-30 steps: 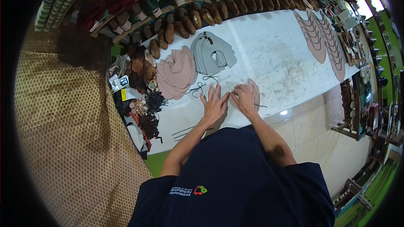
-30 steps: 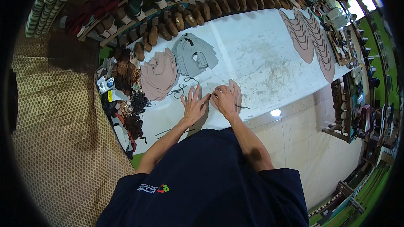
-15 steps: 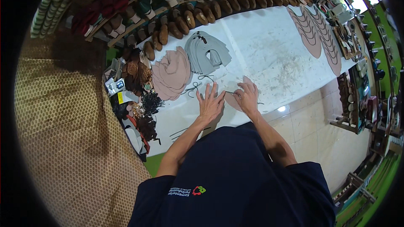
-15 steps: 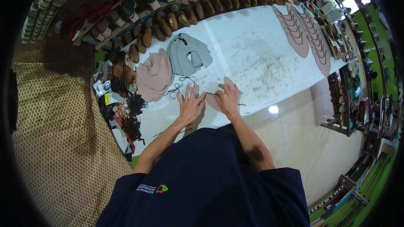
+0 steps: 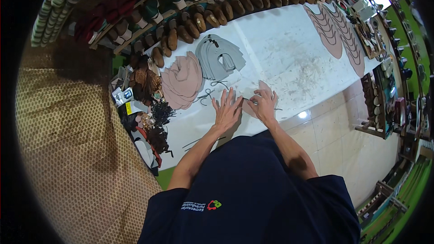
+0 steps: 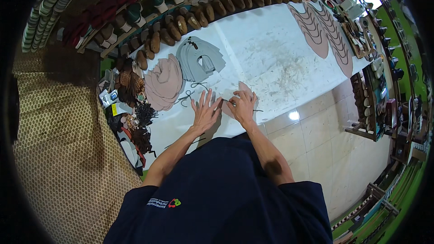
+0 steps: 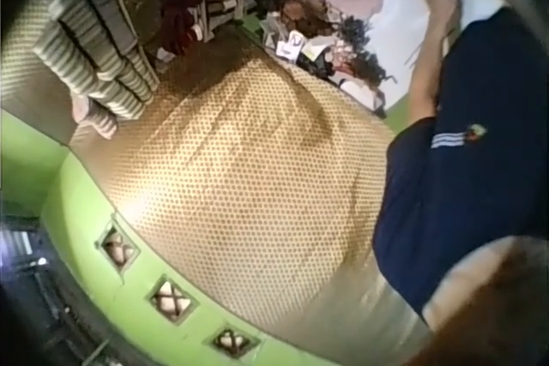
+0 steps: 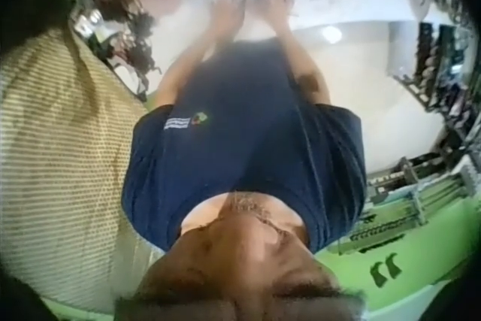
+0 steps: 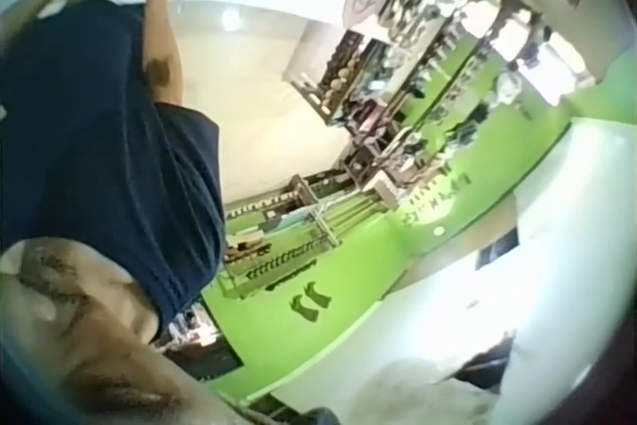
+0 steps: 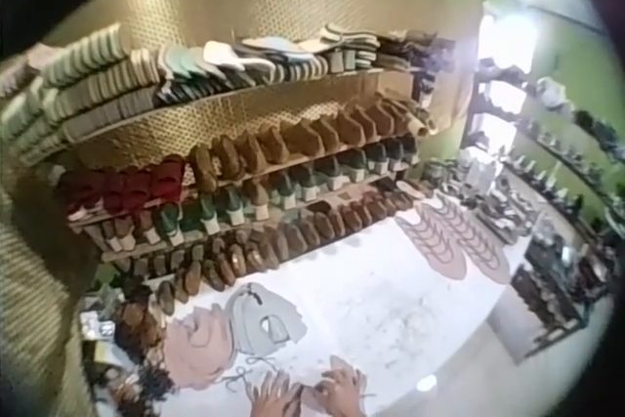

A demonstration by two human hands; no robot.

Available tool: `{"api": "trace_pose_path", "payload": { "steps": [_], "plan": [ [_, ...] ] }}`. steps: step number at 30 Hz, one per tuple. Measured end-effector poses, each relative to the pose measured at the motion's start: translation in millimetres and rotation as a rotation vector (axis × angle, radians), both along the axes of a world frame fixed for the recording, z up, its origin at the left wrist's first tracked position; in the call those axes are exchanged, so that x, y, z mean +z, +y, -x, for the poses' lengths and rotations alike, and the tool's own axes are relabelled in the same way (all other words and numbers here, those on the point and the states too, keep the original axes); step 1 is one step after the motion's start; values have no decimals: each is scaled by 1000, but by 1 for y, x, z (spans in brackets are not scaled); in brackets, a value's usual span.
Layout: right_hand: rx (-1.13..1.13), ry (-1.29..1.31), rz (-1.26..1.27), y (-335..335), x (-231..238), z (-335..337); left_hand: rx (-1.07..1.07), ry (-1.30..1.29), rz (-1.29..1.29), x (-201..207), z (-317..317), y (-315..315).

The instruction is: Inspecting and arranging leather shoe upper components on a workbench.

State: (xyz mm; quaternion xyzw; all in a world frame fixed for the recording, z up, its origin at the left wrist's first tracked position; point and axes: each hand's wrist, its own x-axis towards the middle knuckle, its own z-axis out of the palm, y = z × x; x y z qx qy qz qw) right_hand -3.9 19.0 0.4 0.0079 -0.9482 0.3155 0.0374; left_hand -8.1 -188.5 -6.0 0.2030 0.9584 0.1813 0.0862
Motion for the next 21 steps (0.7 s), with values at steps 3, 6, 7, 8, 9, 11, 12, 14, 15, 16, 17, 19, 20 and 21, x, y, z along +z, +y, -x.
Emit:
{"api": "trace_pose_path", "payload": {
  "steps": [3, 6, 7, 8, 9, 11, 12, 14, 15, 16, 17, 19, 20, 21],
  "plan": [
    [-4, 4, -10, 0, -1, 0, -35, -19, 63, 1, 0, 0],
    [-14, 16, -22, -2, -2, -1, -68, -6, 115, 1, 1, -1],
    [-15, 16, -22, -2, -2, -3, -84, 7, 131, 1, 1, -2],
    [-20, 14, -28, -2, -1, -4, -86, 7, 131, 1, 1, -1],
    [-24, 13, -34, -2, -1, -6, -84, 26, 112, 2, 1, -1],
    [-37, 17, -36, -4, -1, -8, -82, 45, 95, 2, 2, 0],
    [-48, 21, -37, -5, -1, -8, -77, 28, 87, 3, 2, 0],
    [-53, 20, -40, -7, -1, -8, -74, 11, 79, 3, 2, 1],
    [-58, 19, -43, -7, -1, -8, -66, 25, 65, 4, 1, 2],
    [-60, 19, -43, -7, -2, -8, -58, 39, 51, 4, 1, 2],
    [-53, 9, -43, -6, -3, -8, -62, 38, 51, 5, 1, 3],
    [-49, -1, -44, -4, -4, -8, -92, 4, 61, 8, 1, 6],
    [-51, 3, -47, -5, -4, -8, -92, 4, 61, 8, 1, 6],
    [-54, 6, -51, -5, -4, -8, -87, -9, 80, 7, 1, 6]
  ]
}}
